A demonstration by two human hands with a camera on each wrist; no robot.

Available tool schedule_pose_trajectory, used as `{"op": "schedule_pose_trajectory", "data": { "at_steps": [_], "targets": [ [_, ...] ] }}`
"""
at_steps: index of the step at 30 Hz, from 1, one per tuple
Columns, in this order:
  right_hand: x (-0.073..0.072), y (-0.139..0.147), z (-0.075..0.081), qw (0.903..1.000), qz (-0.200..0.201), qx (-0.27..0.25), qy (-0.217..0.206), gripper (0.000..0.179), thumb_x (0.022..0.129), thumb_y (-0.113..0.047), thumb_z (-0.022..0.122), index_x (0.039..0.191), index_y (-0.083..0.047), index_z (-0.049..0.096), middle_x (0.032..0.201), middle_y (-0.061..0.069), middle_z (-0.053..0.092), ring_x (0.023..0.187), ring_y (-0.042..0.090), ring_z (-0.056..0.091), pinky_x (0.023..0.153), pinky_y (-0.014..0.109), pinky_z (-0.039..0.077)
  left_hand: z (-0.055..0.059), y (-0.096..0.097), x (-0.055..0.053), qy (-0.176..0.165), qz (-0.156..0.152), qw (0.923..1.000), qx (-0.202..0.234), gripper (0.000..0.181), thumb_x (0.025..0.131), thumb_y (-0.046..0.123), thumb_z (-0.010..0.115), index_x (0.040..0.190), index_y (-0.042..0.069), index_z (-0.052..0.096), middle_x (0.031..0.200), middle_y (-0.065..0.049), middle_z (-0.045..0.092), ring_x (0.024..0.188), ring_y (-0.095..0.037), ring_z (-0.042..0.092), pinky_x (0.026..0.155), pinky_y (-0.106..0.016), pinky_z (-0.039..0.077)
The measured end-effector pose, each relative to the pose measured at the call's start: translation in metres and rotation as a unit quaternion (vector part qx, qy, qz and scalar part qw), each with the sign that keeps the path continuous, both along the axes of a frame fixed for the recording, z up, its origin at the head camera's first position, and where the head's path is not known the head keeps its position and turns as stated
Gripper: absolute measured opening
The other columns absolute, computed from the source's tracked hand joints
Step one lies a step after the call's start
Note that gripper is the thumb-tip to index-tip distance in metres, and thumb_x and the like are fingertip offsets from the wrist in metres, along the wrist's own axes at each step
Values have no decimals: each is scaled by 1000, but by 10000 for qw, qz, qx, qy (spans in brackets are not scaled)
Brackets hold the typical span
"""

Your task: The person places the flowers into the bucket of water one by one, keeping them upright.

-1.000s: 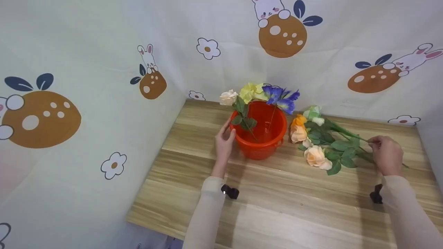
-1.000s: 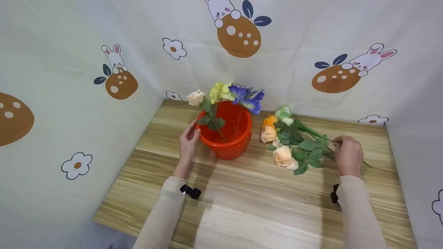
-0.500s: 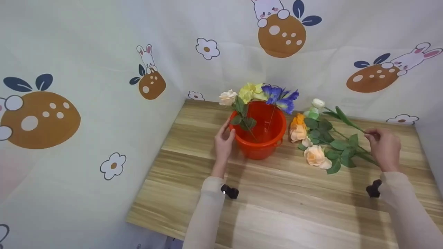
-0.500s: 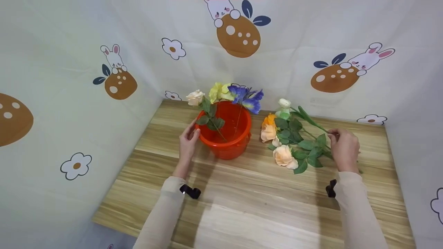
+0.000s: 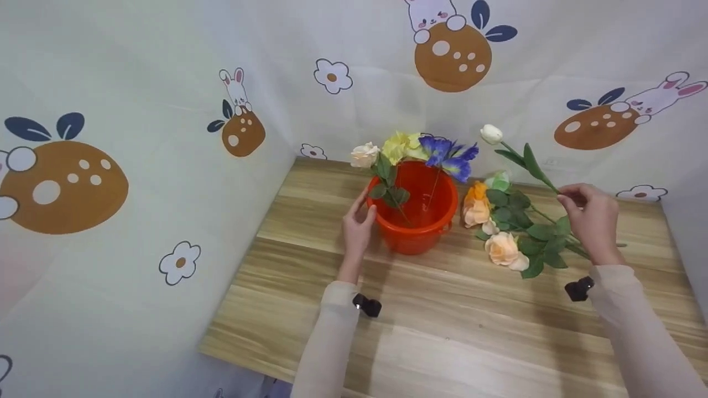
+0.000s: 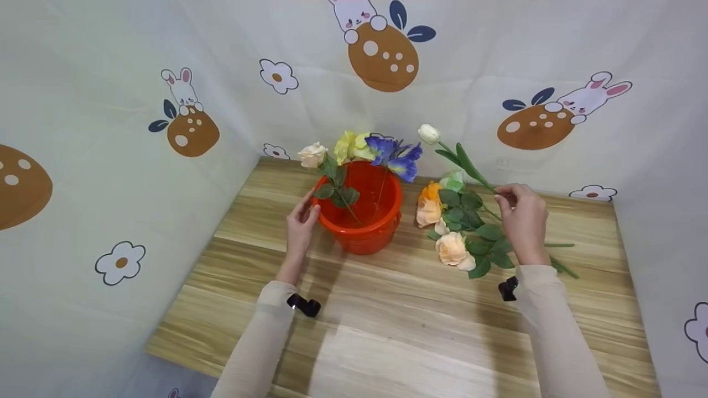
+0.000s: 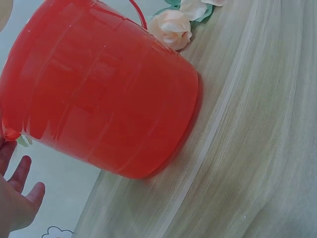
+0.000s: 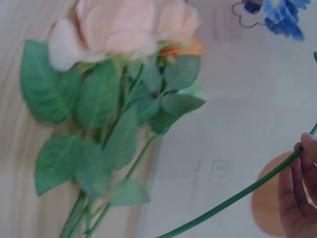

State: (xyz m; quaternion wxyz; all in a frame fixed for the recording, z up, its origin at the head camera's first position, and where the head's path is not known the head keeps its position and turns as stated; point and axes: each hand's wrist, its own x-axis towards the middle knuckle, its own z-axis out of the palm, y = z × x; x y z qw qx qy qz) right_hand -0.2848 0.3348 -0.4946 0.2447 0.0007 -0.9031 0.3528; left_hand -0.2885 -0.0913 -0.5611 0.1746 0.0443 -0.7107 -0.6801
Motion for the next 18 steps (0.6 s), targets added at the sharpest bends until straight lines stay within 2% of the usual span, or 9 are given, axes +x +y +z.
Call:
{"op": "schedule_pose_trajectory", "data": {
  "at_steps": [5, 9, 13, 18],
  "targets": [
    [-2, -22, 15, 9995, 273, -142, 57, 19, 93, -15, 69, 103, 1, 73, 100, 21, 73, 75, -23, 44, 71, -2, 34, -1, 0, 0, -27, -6, 10000, -37, 45, 94, 12, 67, 138, 8, 60, 143, -11, 59, 139, -26, 50, 118, -40, 40],
    [-7, -41, 26, 9982, 486, -273, 224, 19, 93, -14, 70, 102, 2, 73, 99, 19, 73, 77, -23, 47, 74, -4, 36, -2, 0, -1, 11, 1, 10000, -25, 45, 94, 10, 66, 138, 7, 60, 142, -13, 59, 137, -27, 51, 112, -40, 46],
    [-13, -62, 35, 9959, 679, -431, 418, 17, 91, -13, 71, 99, 2, 73, 95, 19, 74, 77, -22, 50, 73, -4, 39, -3, -1, -2, 209, 37, 9997, -133, 45, 93, 6, 67, 137, 4, 60, 140, -14, 61, 136, -27, 53, 115, -40, 43],
    [-21, -88, 48, 9930, 913, -621, 426, 18, 92, -13, 71, 100, 2, 73, 96, 20, 74, 77, -20, 52, 73, -4, 43, -4, -1, -3, 373, -12, 9993, -74, 45, 92, 5, 67, 136, 2, 60, 139, -16, 61, 136, -29, 52, 118, -42, 38]
  ]
}}
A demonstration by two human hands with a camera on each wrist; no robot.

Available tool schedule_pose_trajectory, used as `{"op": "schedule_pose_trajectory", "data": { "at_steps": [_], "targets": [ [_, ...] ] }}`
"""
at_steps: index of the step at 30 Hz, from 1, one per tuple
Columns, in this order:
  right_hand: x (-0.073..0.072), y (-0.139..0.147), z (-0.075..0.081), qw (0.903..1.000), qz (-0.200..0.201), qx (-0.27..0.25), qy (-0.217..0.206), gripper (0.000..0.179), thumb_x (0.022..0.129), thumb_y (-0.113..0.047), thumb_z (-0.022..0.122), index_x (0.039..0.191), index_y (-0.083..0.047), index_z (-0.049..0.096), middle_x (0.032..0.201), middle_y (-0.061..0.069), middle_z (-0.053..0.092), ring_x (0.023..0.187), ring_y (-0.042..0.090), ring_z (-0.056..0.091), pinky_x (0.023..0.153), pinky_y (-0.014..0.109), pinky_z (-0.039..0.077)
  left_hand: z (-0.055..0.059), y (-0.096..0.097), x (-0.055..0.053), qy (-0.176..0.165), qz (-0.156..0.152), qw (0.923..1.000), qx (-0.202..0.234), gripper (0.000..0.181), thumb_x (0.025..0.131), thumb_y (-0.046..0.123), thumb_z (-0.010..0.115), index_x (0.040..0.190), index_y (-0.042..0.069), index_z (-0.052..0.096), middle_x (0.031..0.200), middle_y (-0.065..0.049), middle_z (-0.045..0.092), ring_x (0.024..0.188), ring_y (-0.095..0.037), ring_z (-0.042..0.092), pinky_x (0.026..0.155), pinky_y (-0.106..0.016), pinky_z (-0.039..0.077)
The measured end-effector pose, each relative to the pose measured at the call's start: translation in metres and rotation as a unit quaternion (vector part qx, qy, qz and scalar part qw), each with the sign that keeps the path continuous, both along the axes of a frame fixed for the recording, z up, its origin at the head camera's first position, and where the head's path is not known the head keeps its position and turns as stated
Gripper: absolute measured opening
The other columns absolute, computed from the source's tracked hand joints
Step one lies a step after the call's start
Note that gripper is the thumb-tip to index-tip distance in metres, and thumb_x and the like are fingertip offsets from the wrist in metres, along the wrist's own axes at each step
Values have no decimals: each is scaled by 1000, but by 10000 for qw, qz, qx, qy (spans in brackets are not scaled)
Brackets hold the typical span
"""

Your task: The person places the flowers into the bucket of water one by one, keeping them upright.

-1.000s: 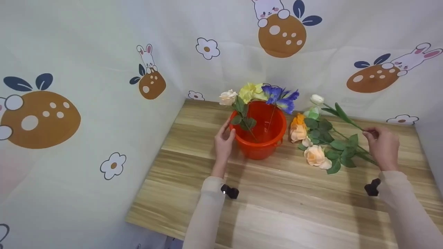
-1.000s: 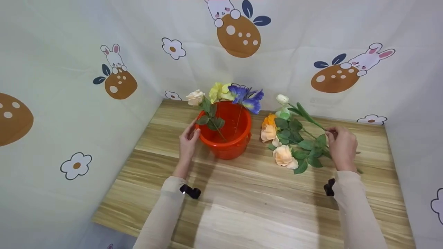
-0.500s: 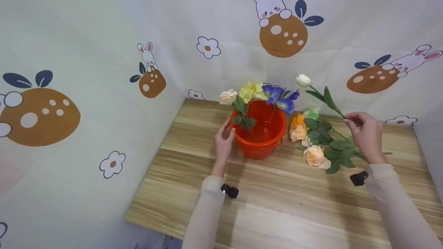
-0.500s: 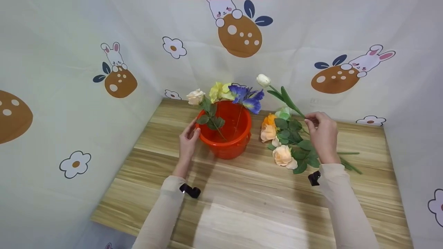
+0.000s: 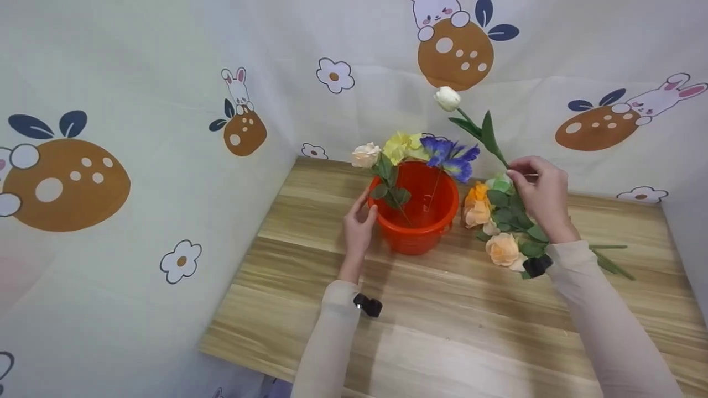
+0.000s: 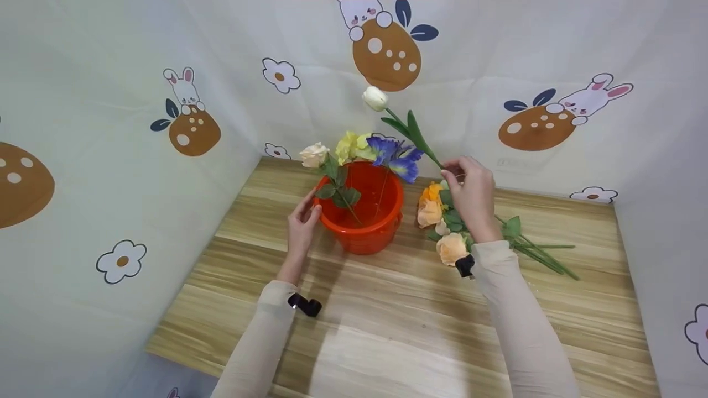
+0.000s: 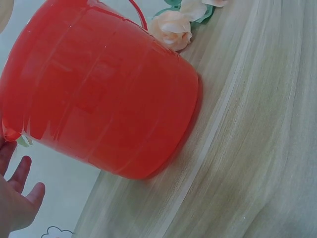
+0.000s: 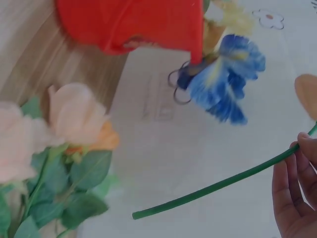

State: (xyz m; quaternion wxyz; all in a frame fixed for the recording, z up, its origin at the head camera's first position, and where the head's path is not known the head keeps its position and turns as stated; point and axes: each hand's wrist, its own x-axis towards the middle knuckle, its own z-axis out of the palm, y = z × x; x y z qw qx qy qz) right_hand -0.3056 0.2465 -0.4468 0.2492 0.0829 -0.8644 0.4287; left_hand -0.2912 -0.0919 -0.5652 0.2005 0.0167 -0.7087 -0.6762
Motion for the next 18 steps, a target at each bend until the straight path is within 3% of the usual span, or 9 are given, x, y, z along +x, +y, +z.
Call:
{"op": "schedule_pose_trajectory", "data": {
  "at_steps": [5, 18],
  "targets": [
    [-7, -26, 11, 9992, 296, -233, 93, 17, 92, -12, 71, 100, 3, 73, 96, 19, 74, 77, -18, 55, 72, -3, 45, 6, 0, 4, -137, -64, 9999, -25, 45, 94, 8, 66, 138, 3, 59, 141, -16, 60, 138, -30, 51, 120, -42, 36],
    [-17, -92, 27, 9953, 814, -531, 50, 16, 91, -10, 71, 103, 1, 72, 100, 15, 75, 83, -2, 61, 75, 2, 50, 3, 0, 2, -339, 53, 9993, -138, 45, 93, 9, 67, 138, 9, 60, 141, -11, 61, 138, -26, 51, 122, -39, 34]
  ]
}}
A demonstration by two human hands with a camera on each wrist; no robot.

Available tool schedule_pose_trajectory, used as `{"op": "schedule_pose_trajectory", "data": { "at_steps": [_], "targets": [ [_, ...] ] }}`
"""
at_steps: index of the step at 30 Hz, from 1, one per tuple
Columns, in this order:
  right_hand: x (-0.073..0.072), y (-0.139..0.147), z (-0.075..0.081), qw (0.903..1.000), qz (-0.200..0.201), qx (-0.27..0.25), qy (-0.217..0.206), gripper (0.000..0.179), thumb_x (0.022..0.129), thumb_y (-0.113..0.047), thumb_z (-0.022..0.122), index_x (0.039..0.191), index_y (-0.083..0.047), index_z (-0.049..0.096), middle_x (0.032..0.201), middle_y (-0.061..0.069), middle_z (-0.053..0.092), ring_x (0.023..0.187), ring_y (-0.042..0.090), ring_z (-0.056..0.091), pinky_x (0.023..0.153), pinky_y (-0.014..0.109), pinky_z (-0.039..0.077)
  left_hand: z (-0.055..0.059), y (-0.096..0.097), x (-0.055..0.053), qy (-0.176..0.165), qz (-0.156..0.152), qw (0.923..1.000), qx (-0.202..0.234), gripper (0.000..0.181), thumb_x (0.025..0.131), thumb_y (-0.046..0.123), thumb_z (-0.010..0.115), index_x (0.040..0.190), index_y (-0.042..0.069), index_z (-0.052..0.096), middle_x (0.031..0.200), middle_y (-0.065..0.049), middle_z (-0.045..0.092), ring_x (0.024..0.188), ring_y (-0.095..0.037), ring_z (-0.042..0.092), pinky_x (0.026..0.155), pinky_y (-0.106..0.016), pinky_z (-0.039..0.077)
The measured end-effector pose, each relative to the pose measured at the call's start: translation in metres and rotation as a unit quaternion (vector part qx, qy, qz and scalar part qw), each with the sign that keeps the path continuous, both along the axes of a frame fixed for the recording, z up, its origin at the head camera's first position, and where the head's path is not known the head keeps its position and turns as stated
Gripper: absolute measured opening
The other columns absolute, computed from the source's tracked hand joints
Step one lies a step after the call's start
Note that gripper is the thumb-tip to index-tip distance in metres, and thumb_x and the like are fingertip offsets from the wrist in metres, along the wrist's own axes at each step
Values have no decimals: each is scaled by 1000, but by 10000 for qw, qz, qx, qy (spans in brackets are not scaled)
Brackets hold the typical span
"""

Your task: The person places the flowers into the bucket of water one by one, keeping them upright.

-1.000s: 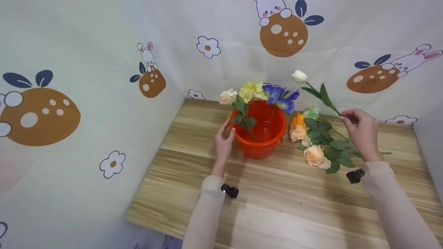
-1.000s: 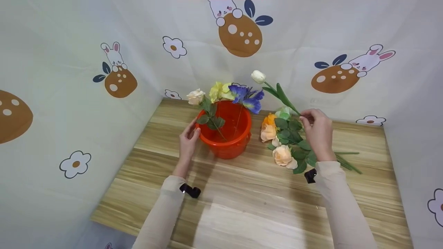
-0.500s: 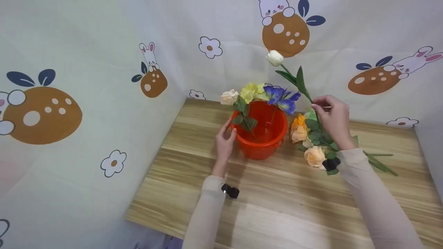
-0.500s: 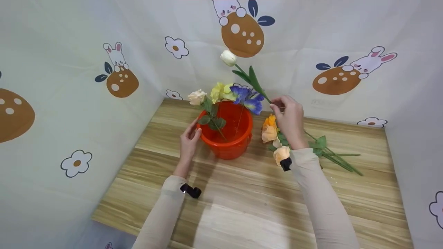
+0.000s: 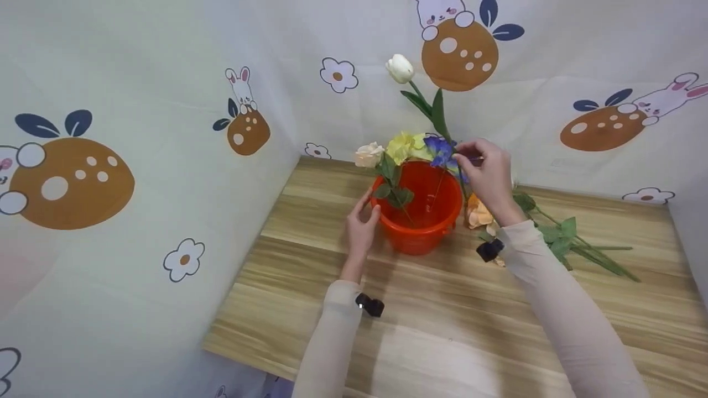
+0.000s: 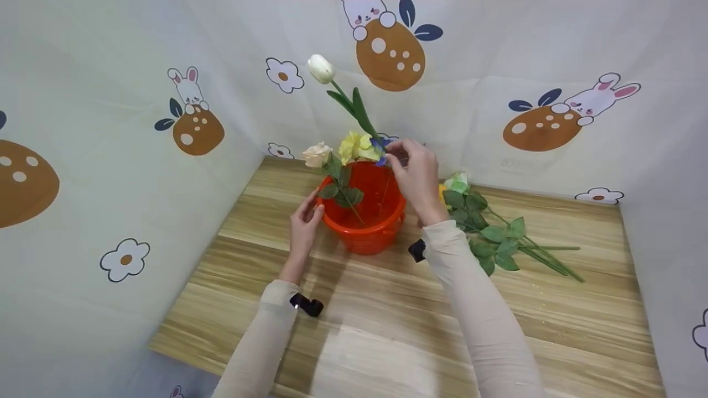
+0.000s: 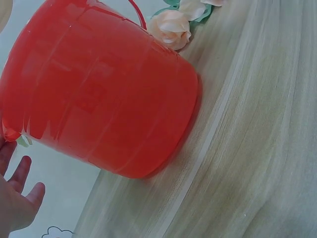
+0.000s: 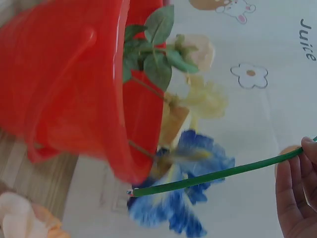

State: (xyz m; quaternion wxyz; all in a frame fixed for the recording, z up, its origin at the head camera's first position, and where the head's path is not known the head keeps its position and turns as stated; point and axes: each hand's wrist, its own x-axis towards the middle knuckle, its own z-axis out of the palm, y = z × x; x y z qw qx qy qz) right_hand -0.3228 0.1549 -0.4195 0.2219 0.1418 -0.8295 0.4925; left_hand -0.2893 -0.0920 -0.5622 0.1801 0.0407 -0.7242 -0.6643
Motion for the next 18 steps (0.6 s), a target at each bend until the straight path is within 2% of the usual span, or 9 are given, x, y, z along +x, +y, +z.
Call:
{"op": "schedule_pose_trajectory", "data": {
  "at_steps": [8, 14, 18],
  "targets": [
    [0, -31, -11, 9992, 224, -250, -214, 17, 91, -11, 71, 103, 1, 71, 101, 16, 73, 89, 23, 69, 74, 4, 51, 0, 2, 1, 152, -23, 9999, -30, 44, 93, 8, 67, 137, 7, 61, 139, -13, 62, 135, -26, 54, 120, -39, 37],
    [-2, -44, -42, 9981, 297, -151, -520, 16, 92, -13, 71, 101, 0, 70, 96, 16, 73, 86, 24, 67, 71, 7, 48, 0, 2, 0, 90, 16, 10000, -24, 44, 93, 7, 67, 136, 8, 61, 138, -12, 63, 135, -26, 54, 120, -38, 37],
    [-4, -49, -68, 9955, 230, 229, -887, 14, 91, -11, 72, 99, 0, 69, 93, 16, 73, 84, 26, 69, 72, 21, 54, 1, 1, 1, 25, -5, 10000, 13, 45, 93, 9, 67, 138, 7, 60, 140, -12, 61, 136, -26, 53, 120, -37, 36]
  ]
}}
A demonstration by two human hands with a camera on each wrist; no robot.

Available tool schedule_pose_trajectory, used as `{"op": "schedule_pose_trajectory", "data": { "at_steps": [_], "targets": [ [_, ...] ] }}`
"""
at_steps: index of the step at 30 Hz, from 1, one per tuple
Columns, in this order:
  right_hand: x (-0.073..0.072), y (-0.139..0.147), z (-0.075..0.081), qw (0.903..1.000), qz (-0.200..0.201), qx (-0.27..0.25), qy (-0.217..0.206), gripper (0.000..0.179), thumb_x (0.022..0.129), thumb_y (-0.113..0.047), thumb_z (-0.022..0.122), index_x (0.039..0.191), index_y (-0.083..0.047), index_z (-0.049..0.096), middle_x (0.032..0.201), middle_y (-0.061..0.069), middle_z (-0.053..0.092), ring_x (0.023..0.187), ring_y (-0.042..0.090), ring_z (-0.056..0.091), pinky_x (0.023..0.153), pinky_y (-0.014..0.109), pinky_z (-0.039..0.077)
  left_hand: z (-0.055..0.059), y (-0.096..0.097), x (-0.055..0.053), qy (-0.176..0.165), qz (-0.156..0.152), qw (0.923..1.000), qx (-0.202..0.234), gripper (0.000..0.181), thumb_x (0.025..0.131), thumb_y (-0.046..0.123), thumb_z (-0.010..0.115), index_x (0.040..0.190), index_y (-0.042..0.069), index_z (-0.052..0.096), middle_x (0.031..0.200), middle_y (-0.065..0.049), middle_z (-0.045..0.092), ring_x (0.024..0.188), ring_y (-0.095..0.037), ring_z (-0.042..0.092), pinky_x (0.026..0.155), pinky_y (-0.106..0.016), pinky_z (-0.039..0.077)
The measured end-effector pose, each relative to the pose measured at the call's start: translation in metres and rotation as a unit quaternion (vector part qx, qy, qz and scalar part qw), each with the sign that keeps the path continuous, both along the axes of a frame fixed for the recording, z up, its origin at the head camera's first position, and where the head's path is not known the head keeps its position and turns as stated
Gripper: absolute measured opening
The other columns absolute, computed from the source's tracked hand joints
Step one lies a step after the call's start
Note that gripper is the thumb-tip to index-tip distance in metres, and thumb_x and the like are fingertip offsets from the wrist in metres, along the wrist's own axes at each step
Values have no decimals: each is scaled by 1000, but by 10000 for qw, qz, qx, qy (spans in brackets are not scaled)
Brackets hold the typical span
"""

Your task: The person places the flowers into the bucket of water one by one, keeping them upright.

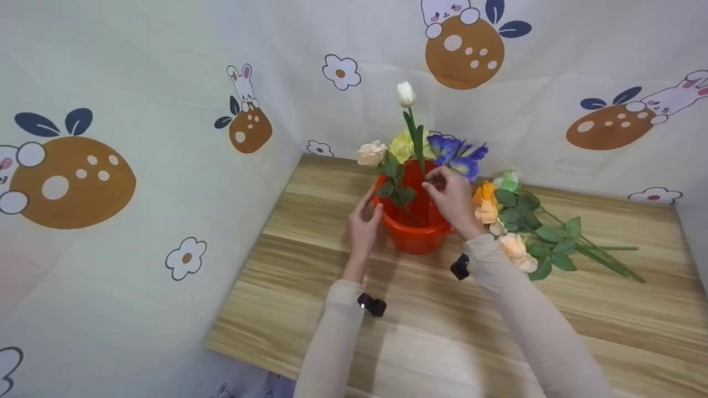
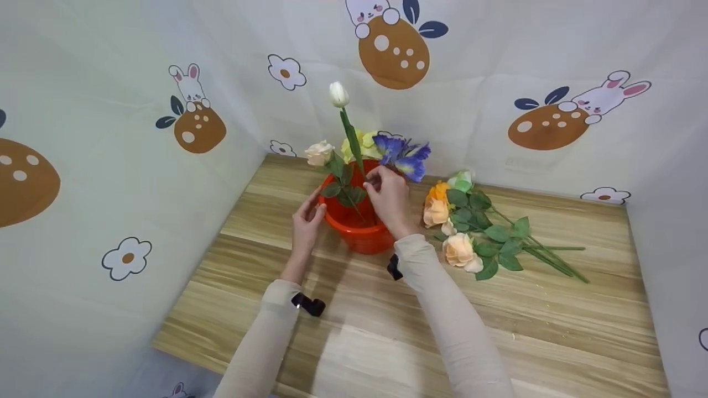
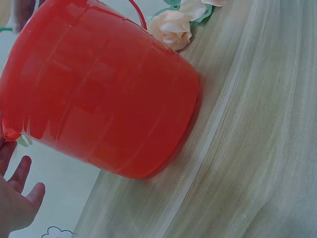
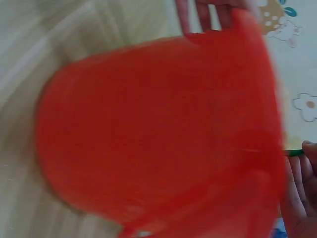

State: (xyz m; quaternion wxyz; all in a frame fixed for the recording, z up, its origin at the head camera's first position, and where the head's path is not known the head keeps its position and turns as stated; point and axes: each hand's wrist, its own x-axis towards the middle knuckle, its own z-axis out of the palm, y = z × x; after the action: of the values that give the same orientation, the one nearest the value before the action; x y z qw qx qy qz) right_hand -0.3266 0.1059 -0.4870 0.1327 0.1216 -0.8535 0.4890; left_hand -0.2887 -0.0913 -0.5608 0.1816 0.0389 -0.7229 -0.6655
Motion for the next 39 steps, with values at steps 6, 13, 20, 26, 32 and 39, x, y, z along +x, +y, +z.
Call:
{"op": "schedule_pose_trajectory", "data": {
  "at_steps": [6, 13, 20, 26, 32, 39],
  "targets": [
    [1, -3, -18, 9942, -145, 1020, -308, 12, 90, -14, 72, 96, -5, 68, 92, 13, 75, 84, 27, 72, 78, 43, 60, 1, -2, -2, 16, -91, 10000, -12, 45, 94, 6, 65, 138, 0, 57, 142, -18, 58, 138, -32, 50, 121, -44, 34],
    [-1, -12, -19, 9798, -182, 1963, -335, 13, 87, -14, 74, 90, -4, 67, 89, 14, 76, 83, 33, 71, 80, 48, 58, -1, -6, -1, -27, 107, 9999, -66, 45, 93, 8, 67, 137, 4, 60, 141, -14, 60, 137, -28, 52, 121, -40, 35],
    [0, -17, -21, 9714, -245, 2329, -403, 14, 87, -16, 76, 89, -5, 68, 88, 14, 75, 83, 37, 71, 74, 49, 59, -3, -6, 1, 22, 53, 9999, 95, 44, 93, 8, 67, 136, 7, 61, 140, -11, 61, 136, -25, 53, 115, -42, 42],
    [0, -15, -20, 9742, -252, 2201, -436, 15, 88, -18, 76, 90, -6, 69, 89, 13, 75, 83, 35, 71, 74, 48, 59, -2, -4, 1, -27, -33, 9999, 160, 45, 93, 10, 67, 137, 6, 60, 141, -12, 60, 137, -25, 51, 116, -39, 42],
    [1, -11, -21, 9837, -269, 1756, -281, 15, 89, -18, 75, 92, -6, 68, 90, 13, 75, 84, 31, 72, 76, 46, 59, -1, -2, -1, 20, -76, 9998, 187, 45, 93, 9, 67, 137, 5, 60, 141, -14, 60, 138, -26, 51, 118, -39, 39],
    [4, 0, -21, 9981, -6, 623, -9, 13, 90, -15, 73, 97, -4, 69, 94, 13, 75, 85, 26, 73, 80, 40, 62, 0, 0, -1, 8, -68, 9999, 119, 45, 93, 10, 67, 137, 6, 60, 141, -12, 60, 139, -26, 50, 121, -38, 35]
  ]
}}
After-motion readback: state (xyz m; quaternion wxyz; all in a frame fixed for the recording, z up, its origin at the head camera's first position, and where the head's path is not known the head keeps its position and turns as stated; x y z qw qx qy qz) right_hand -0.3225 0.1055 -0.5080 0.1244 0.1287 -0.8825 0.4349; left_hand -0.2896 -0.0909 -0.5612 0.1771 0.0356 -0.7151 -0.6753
